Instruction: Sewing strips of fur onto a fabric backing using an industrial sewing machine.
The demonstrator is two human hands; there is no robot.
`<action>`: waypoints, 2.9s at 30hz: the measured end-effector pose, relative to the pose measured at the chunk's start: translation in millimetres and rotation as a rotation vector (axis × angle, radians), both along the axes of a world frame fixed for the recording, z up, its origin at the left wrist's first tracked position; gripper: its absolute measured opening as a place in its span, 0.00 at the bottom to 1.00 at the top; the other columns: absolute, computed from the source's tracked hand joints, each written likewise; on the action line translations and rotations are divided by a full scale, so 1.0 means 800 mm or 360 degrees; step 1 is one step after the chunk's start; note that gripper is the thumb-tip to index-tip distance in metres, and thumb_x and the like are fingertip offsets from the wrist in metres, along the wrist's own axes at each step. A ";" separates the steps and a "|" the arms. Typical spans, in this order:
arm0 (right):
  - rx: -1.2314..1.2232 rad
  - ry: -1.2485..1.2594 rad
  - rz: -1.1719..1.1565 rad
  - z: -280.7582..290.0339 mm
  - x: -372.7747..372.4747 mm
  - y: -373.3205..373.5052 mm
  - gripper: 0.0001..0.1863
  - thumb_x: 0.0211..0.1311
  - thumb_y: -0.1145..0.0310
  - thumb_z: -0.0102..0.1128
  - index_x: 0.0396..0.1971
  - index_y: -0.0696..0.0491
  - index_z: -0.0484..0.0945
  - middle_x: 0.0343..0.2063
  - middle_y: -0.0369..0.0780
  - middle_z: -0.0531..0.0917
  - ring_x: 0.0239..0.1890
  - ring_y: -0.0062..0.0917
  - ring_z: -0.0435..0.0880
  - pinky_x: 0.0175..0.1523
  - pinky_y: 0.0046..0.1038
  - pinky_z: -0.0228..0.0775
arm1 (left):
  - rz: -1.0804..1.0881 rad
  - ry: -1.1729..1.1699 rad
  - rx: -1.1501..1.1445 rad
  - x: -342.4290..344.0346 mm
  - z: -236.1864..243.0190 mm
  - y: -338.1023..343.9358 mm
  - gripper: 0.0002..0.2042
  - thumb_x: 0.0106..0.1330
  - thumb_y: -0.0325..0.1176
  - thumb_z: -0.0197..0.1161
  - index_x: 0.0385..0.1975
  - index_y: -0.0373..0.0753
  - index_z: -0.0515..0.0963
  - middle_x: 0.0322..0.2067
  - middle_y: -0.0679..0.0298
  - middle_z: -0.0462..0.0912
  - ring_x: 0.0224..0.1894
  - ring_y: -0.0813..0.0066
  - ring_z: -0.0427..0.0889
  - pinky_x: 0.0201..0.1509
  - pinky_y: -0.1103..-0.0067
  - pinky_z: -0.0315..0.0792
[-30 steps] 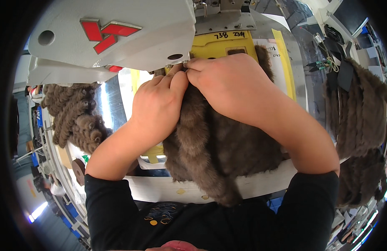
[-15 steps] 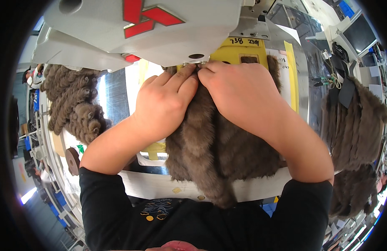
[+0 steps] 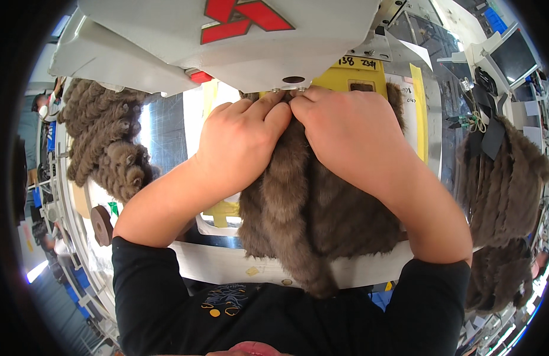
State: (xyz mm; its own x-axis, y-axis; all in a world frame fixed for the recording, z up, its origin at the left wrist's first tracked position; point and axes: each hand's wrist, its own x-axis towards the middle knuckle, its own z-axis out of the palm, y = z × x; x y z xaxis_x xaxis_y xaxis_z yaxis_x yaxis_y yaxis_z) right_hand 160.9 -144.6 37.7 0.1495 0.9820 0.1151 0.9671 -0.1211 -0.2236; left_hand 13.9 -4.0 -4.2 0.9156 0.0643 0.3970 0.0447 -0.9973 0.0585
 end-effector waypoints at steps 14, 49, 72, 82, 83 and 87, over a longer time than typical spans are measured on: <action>0.0097 0.0086 -0.0004 -0.001 0.013 -0.005 0.08 0.61 0.72 0.52 0.33 0.54 0.82 0.31 0.40 0.85 0.34 0.40 0.86 0.36 0.38 0.77 | -0.0066 0.0104 -0.0053 0.007 0.006 -0.001 0.14 0.55 0.27 0.59 0.42 0.36 0.82 0.47 0.59 0.87 0.39 0.63 0.86 0.43 0.71 0.80; -0.0040 0.0183 -0.0047 -0.002 0.026 0.005 0.17 0.58 0.74 0.55 0.44 0.53 0.88 0.41 0.45 0.87 0.42 0.45 0.85 0.47 0.40 0.79 | -0.0466 0.0006 0.0021 -0.032 -0.001 -0.026 0.25 0.58 0.35 0.56 0.53 0.24 0.78 0.54 0.44 0.81 0.60 0.51 0.79 0.67 0.64 0.70; 0.0292 0.0081 -0.0064 -0.021 0.058 0.018 0.12 0.60 0.69 0.54 0.36 0.48 0.87 0.30 0.46 0.86 0.34 0.45 0.86 0.39 0.47 0.79 | -0.0368 0.0121 0.0095 -0.001 0.014 -0.010 0.23 0.62 0.30 0.53 0.56 0.24 0.76 0.58 0.43 0.80 0.62 0.52 0.78 0.67 0.64 0.69; 0.0333 0.0378 -0.0053 -0.025 0.064 0.032 0.11 0.61 0.69 0.57 0.40 0.54 0.85 0.36 0.51 0.86 0.41 0.51 0.85 0.46 0.47 0.78 | -0.0289 0.0245 0.0052 -0.007 0.019 -0.003 0.24 0.62 0.30 0.53 0.57 0.24 0.75 0.59 0.42 0.79 0.63 0.51 0.78 0.66 0.64 0.69; 0.0292 0.0445 -0.0102 -0.025 0.064 0.034 0.12 0.62 0.69 0.58 0.42 0.55 0.84 0.39 0.52 0.86 0.44 0.51 0.84 0.49 0.45 0.77 | -0.0283 0.0236 0.0055 -0.009 0.020 -0.002 0.24 0.62 0.30 0.53 0.57 0.24 0.75 0.59 0.42 0.79 0.63 0.51 0.78 0.66 0.64 0.69; 0.0309 0.0553 -0.0095 -0.026 0.064 0.037 0.14 0.63 0.69 0.58 0.46 0.54 0.83 0.44 0.51 0.86 0.50 0.49 0.83 0.54 0.43 0.76 | -0.0313 0.0184 0.0082 -0.011 0.021 0.005 0.23 0.62 0.30 0.54 0.55 0.24 0.76 0.56 0.44 0.81 0.59 0.55 0.80 0.62 0.68 0.70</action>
